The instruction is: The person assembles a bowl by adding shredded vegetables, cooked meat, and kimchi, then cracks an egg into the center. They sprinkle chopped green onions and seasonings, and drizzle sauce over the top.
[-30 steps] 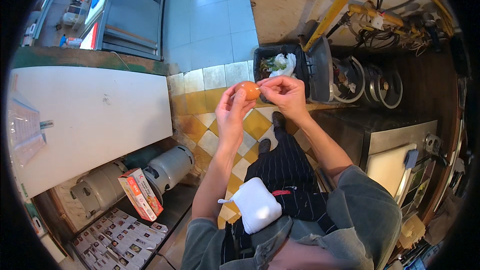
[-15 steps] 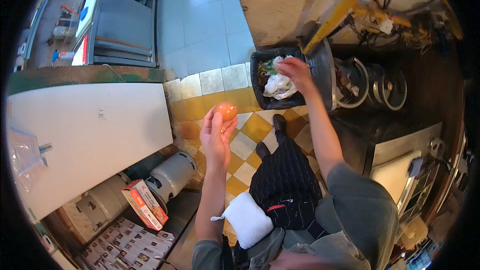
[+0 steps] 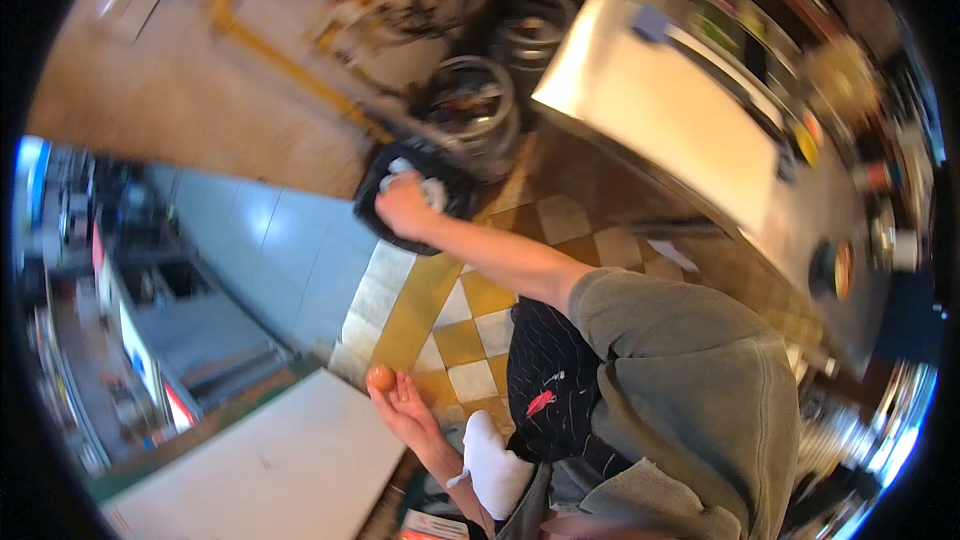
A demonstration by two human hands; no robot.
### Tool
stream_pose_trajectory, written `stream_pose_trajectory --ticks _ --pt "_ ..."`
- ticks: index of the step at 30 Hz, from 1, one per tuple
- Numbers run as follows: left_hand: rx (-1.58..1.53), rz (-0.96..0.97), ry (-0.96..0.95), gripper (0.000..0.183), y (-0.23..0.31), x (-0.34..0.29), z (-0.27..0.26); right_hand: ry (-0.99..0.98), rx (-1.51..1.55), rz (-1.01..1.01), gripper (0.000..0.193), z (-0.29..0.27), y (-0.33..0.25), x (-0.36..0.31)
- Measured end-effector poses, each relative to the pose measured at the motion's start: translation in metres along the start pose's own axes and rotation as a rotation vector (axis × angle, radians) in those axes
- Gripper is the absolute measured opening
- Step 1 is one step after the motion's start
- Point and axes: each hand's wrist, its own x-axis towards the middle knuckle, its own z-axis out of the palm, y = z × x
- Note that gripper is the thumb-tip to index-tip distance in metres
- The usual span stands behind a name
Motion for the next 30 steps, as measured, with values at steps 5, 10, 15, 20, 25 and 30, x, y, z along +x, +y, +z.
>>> stream_pose_trajectory --ticks 5,10,15,20,25,30 --pt "0.096 -0.172 -0.041 0.048 -0.049 -0.037 -0.039 0.038 0.623 -0.232 0.032 -0.03 0.036 -0.197" --pt "0.148 -0.364 -0.135 0.05 -0.078 -0.037 -0.023 0.169 0.632 0.226 0.028 -0.088 0.118 -0.373" --pt "0.205 -0.255 -0.374 0.043 -0.093 -0.072 0.068 0.636 0.419 0.517 0.025 -0.205 0.213 -0.401" --pt "0.279 -0.166 -0.47 0.04 -0.129 -0.107 0.153 0.818 0.491 0.37 0.026 -0.296 0.307 -0.336" --pt "0.282 -0.113 -0.392 0.04 -0.159 -0.181 0.173 1.01 0.349 0.146 0.022 -0.316 0.32 -0.399" --pt "0.323 -0.205 -0.377 0.035 -0.192 -0.213 0.211 0.815 -0.07 0.84 0.017 -0.263 0.429 -0.537"
